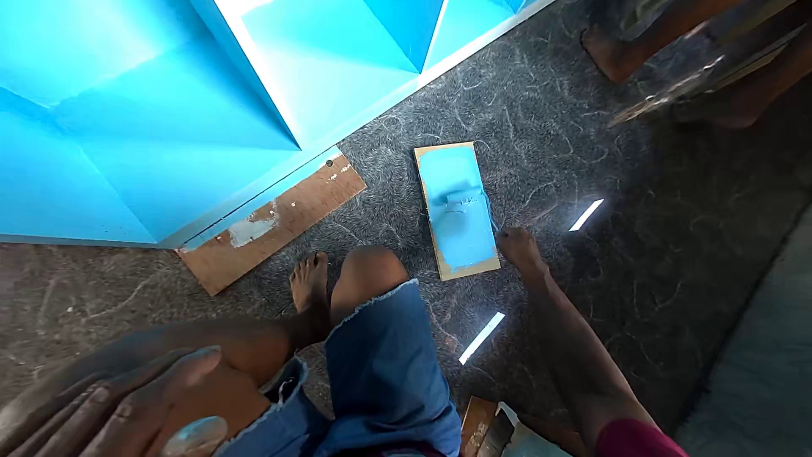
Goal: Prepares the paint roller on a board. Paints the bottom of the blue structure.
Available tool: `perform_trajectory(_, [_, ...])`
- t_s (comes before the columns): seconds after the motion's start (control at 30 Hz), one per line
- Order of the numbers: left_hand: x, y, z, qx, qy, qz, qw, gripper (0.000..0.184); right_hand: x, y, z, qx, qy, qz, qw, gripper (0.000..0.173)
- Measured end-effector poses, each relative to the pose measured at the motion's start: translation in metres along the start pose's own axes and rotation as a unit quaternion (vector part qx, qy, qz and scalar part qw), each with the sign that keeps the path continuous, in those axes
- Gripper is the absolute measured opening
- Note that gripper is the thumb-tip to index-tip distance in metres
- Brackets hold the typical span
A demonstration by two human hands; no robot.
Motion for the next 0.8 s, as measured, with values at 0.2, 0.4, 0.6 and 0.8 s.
perform_trajectory(0.2, [-0.006, -0.005, -0.001, 0.020, -0.024, -0.035, 0.999, 0.056, 0.045, -0.079, 0.008, -0.036, -0.006, 0.038, 0.999, 0.045])
perform_trajectory(0.4, [-0.006, -0.005, -0.003, 0.035, 0.038, -0.022, 0.998, 0.059, 0.051, -0.097, -0.013, -0.018, 0.024, 0.027, 0.999, 0.042])
perform_trajectory(0.6, [-0.004, -0.008, -0.004, 0.019, 0.071, -0.015, 0.997, 0.059, 0.016, -0.042, -0.039, 0.070, 0.140, 0.071, 0.985, 0.034])
perform_trajectory(0.8, [0.002, -0.011, 0.000, 0.012, 0.050, -0.022, 0.998, 0.058, 0.025, 0.007, 0.002, 0.045, 0.082, 0.014, 0.996, 0.041])
Point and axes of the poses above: each hand's wrist, its own y-axis away from the middle knuckle, its own z-axis out of the back of the hand, x = y × z, the point moved 1 cm from there along -y, towards the middle knuckle, and after that the axes turned 14 degrees about z, right-handed, at the moved point
